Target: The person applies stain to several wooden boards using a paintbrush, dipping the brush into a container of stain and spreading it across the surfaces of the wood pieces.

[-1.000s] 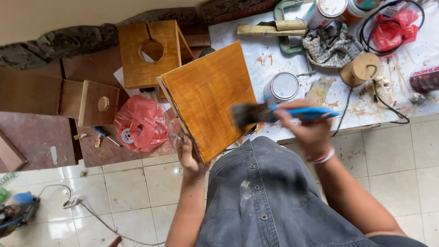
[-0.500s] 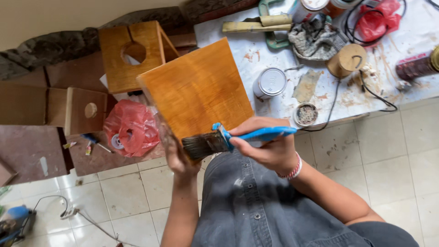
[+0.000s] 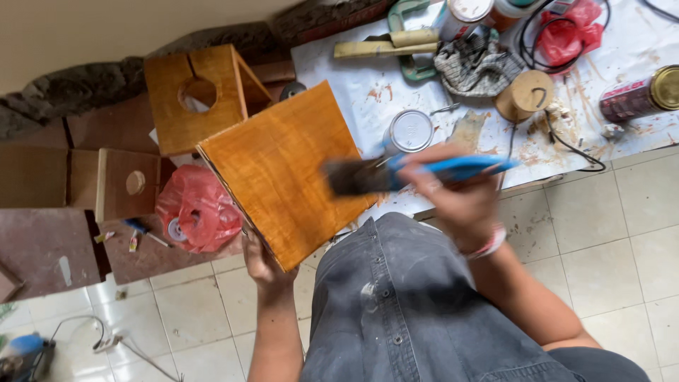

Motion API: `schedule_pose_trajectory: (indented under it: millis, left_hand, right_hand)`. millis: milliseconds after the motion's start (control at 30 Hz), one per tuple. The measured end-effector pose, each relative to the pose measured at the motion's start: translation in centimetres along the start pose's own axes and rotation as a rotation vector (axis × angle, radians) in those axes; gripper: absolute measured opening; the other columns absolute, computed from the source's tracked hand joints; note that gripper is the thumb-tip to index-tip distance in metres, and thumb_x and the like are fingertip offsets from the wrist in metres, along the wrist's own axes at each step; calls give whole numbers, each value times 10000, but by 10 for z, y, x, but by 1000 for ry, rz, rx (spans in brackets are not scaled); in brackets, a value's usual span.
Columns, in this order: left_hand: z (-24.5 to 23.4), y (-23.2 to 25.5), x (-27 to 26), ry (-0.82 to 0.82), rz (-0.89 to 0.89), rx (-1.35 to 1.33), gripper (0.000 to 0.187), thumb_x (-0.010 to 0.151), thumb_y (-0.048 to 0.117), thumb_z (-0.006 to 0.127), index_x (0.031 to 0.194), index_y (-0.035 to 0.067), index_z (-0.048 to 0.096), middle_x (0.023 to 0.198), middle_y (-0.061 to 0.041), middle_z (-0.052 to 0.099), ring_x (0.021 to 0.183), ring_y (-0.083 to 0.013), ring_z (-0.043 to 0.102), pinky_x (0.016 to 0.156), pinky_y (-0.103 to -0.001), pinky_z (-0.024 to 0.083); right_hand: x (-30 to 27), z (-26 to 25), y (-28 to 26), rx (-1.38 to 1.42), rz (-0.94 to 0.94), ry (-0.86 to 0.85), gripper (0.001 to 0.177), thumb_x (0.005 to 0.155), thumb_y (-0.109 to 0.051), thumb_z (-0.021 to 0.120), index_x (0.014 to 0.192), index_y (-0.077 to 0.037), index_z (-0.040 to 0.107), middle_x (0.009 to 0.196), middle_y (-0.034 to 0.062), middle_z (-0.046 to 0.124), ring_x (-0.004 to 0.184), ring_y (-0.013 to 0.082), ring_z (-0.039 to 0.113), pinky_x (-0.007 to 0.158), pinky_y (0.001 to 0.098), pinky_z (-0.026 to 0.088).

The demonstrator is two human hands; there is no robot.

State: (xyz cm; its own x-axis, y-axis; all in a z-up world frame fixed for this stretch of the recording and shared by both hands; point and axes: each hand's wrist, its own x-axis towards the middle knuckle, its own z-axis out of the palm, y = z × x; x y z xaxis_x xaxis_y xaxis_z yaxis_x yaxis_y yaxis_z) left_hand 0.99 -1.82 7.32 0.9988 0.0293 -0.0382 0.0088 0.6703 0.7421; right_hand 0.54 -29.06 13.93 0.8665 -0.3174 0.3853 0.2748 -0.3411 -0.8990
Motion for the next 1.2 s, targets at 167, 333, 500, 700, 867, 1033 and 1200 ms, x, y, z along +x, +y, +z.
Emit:
schedule_pose_trajectory:
  millis: [167, 333, 500, 700, 867, 1033, 1200]
  left_hand:
    - [8, 2, -4, 73, -19, -66, 507, 986, 401, 488, 1396, 111, 557, 1024, -138, 680, 746, -163, 677, 730, -308, 610]
    - [-71, -38, -18, -76, 13, -130, 533, 1008, 241, 582, 1504, 85, 463, 1442, -128, 496, 1282, -273, 478, 1089, -460, 412]
    - [-50, -41, -20, -177, 49, 253, 298, 999, 226, 571, 759, 162, 406, 675, 48, 411, 558, -96, 388, 516, -285, 286]
    - [-43, -56, -32, -189, -257, 152, 247, 1065, 171, 509, 820, 169, 540, 598, 90, 388, 511, -49, 346, 488, -246, 289]
    - [-29, -36, -26, -181, -210, 266, 229, 1053, 212, 529, 853, 104, 550, 949, -20, 623, 882, -169, 610, 815, -324, 481]
    - [-16, -17, -13, -173, -284, 491, 310, 1076, 236, 475, 791, 197, 359, 725, 90, 344, 659, -48, 342, 622, -239, 307]
    - [-7, -13, -3, -232, -236, 661, 330, 1082, 244, 449, 778, 179, 340, 764, 71, 303, 716, -71, 316, 693, -269, 298]
  right_hand:
    - [-10, 25, 1, 288, 231, -176, 105, 877, -11, 784, 965, 43, 761, 871, 214, 754, 836, 208, 697, 794, 388, 589]
    - [13, -40, 67, -41, 180, -17, 131, 999, -25, 806, 1061, 72, 743, 856, 153, 716, 800, 154, 674, 753, 273, 580]
    - [8, -26, 30, -92, 184, 87, 131, 1041, -56, 807, 1093, 35, 728, 964, 123, 715, 848, 162, 684, 752, 234, 569]
    - [11, 17, 14, 244, 171, 9, 124, 928, -67, 783, 1017, -8, 721, 965, 115, 711, 891, 185, 680, 797, 250, 538]
    - [25, -24, 88, -18, 169, 139, 129, 1008, -52, 815, 1069, 5, 717, 988, 127, 734, 860, 174, 719, 793, 265, 650]
    - [13, -71, 135, -55, 245, 252, 147, 1043, -81, 821, 1076, 35, 737, 961, 128, 725, 860, 193, 728, 821, 342, 720]
    - [-10, -64, 131, -4, 307, 291, 170, 1042, -106, 818, 1079, 26, 717, 948, 127, 711, 854, 185, 711, 824, 353, 725]
